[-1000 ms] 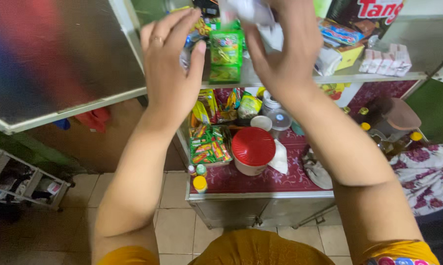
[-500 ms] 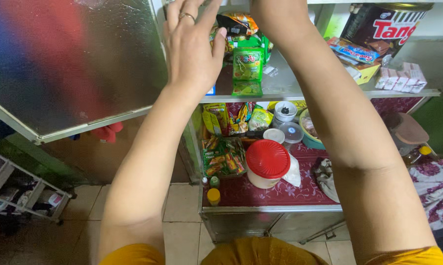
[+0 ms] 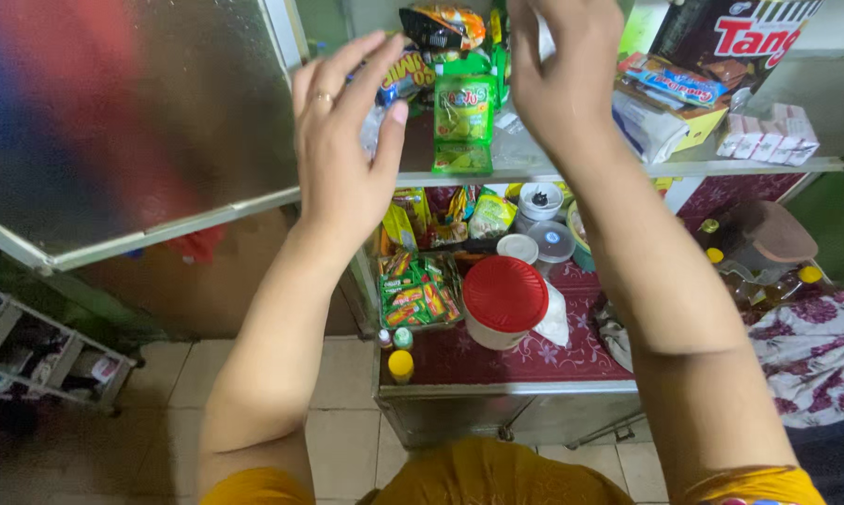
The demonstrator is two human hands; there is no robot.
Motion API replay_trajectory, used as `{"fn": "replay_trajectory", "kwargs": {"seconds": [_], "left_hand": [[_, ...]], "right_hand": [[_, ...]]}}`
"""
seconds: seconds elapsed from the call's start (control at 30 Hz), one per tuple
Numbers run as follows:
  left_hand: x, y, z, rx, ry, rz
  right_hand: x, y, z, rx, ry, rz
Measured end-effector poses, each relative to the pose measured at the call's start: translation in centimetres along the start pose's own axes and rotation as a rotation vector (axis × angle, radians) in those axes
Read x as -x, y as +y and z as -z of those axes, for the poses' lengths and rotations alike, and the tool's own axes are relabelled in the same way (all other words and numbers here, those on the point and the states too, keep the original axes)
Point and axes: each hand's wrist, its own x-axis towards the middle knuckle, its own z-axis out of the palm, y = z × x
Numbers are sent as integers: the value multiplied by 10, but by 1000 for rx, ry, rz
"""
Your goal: The person wipes the inside of a glass display cabinet with a cloth, moving various packaged food items aside to reach different areas. They handle multiple snack packages, a red-lidded container, and a large tin, then wipe the glass door and interior surfaces.
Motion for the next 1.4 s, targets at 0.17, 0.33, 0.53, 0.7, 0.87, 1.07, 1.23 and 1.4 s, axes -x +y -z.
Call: {"fn": "replay_trajectory", "kwargs": {"seconds": [0.17, 0.33, 0.53, 0.7, 0.87, 1.07, 1.23, 1.4], "left_hand": [[52, 15, -5, 136, -63, 136], [119, 18, -22, 309, -144, 424], [230, 0, -39, 369, -227, 717], [338, -8, -49, 309, -250, 904], [423, -8, -64, 232, -292, 1062], [449, 5, -89, 15, -269, 1015], [444, 12, -98, -71, -321, 1094], [443, 11, -97, -209, -309, 904]], "right_hand": [[51, -60, 42, -268, -147, -107], [120, -85, 44, -441, -318, -346], [226, -92, 30, -542, -461, -389], [304, -109, 17, -641, -734, -659], [359, -132, 0, -721, -871, -699], [383, -159, -10, -692, -909, -586], [389, -161, -2, -664, -940, -630], [401, -144, 23, -528, -934, -698]]}}
